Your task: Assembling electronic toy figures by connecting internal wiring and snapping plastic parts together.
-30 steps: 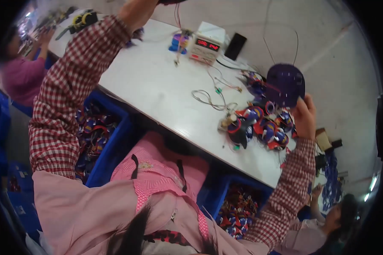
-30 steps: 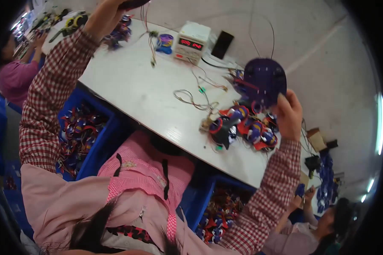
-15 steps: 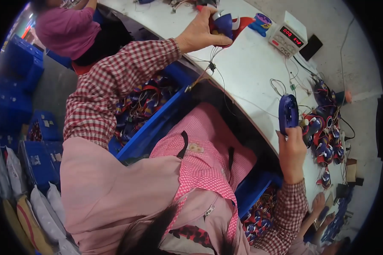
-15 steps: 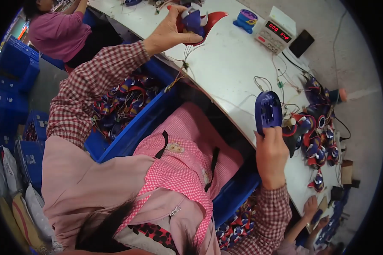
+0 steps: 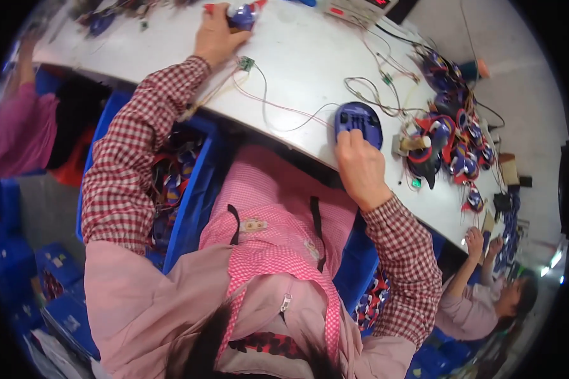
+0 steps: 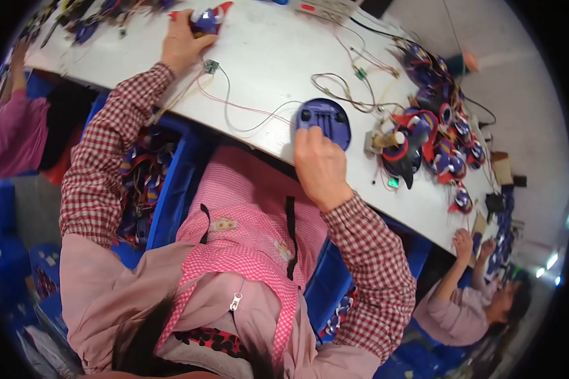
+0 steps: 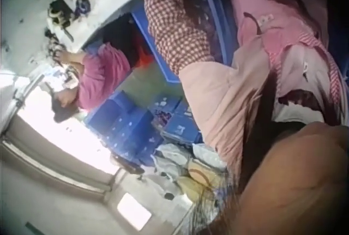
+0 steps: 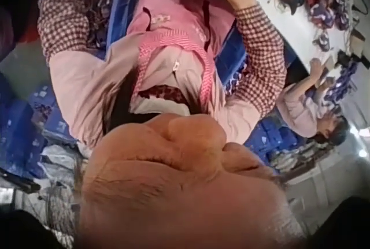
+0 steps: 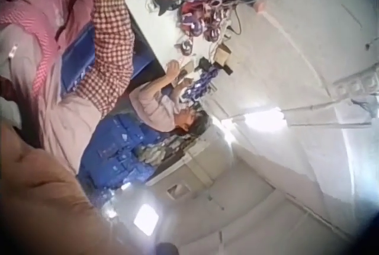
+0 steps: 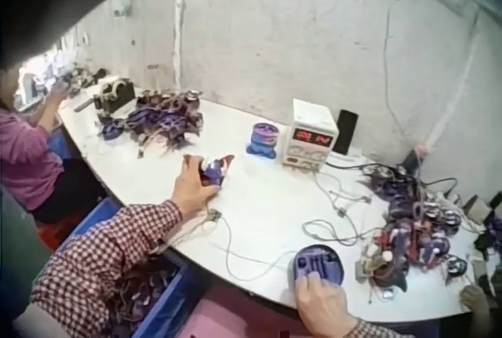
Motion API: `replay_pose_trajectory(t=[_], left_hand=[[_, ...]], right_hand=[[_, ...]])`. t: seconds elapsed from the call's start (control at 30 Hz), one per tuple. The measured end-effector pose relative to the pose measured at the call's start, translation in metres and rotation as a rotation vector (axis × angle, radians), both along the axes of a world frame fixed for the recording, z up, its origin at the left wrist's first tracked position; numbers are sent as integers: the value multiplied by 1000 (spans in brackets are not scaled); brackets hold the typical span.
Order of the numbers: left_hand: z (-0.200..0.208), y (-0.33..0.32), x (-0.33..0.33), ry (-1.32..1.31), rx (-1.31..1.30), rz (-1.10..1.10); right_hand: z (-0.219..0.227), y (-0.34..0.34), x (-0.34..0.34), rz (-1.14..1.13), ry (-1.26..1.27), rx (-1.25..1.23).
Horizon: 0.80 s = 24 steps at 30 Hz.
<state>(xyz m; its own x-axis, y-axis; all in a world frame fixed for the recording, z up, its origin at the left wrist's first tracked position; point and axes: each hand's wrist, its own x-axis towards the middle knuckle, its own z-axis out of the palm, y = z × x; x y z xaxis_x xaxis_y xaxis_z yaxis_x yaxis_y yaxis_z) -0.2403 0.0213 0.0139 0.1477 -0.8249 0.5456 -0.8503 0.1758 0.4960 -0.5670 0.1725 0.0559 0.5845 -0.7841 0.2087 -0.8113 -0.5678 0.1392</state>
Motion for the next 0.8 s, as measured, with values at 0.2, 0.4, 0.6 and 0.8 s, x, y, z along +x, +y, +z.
replay_pose_trajectory(t=[0.2, 0.4, 0.6, 0.8], left_hand=[[-23, -18, 5, 24, -51, -28], [10, 11, 26, 277, 155, -282], [29, 35, 23, 224, 233, -156], [58, 101, -121, 114, 59, -678]], right_hand=[[3, -7, -7, -16, -135, -12], [22, 17, -67, -257, -790, 44], [24, -18, -120, -459, -1231, 163], [16, -35, -131, -544, -1102, 561]])
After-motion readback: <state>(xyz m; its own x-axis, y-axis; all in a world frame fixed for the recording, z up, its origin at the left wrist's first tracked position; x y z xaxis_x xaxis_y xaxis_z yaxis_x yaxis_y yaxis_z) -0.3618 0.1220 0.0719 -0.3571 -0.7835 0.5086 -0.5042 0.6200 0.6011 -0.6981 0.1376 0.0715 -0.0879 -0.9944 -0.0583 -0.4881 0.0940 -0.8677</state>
